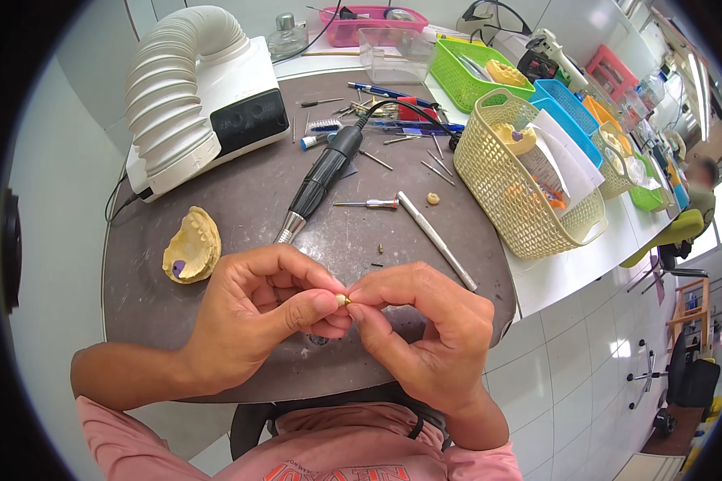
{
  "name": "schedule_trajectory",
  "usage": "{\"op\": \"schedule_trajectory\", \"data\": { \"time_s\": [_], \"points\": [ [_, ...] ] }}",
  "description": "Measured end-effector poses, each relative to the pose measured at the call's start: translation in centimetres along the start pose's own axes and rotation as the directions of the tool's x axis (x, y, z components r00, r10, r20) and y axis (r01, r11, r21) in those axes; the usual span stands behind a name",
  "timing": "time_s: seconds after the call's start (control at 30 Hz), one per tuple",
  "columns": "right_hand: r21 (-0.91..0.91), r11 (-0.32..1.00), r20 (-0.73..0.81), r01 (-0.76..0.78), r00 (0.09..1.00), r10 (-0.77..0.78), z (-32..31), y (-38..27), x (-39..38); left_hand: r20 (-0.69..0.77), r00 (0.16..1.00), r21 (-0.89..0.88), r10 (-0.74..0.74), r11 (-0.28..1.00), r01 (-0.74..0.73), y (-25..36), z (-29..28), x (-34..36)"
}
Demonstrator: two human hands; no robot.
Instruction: Working on a dental prosthesis by adjusting a small metal pin and fitting it into a plaster tooth model.
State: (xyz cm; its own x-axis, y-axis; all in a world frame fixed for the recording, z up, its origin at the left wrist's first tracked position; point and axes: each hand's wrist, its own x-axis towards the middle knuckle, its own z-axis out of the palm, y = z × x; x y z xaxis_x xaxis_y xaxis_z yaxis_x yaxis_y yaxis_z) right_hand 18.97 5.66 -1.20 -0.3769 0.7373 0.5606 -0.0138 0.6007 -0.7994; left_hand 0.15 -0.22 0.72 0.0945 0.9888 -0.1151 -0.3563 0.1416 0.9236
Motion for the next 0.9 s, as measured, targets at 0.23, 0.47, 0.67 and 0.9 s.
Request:
{"op": "schedule_trajectory", "data": {
  "time_s": [0.23, 0.47, 0.67, 0.9],
  "points": [
    [-0.017, 1.000, 0.022, 0.013, 1.000, -0.013, -0.15, -0.03, 0.05, -0.009, 1.000, 0.008, -0.007, 1.000, 0.007, 0.05, -0.01, -0.05],
    [-0.078, 0.995, 0.048, 0.068, 0.997, -0.065, -0.20, -0.08, 0.25, -0.023, 1.000, 0.016, -0.012, 1.000, 0.013, 0.05, -0.02, 0.09],
    [-0.161, 0.984, 0.048, 0.075, 0.997, -0.068, -0.12, -0.38, 0.10, -0.032, 0.998, 0.055, -0.047, 0.997, 0.049, 0.33, -0.02, 0.23],
    [-0.043, 0.999, 0.037, 0.018, 0.999, -0.016, -0.05, -0.12, 0.21, -0.028, 0.997, 0.022, 0.067, 0.998, -0.067, -0.55, -0.13, 0.08]
  ]
}}
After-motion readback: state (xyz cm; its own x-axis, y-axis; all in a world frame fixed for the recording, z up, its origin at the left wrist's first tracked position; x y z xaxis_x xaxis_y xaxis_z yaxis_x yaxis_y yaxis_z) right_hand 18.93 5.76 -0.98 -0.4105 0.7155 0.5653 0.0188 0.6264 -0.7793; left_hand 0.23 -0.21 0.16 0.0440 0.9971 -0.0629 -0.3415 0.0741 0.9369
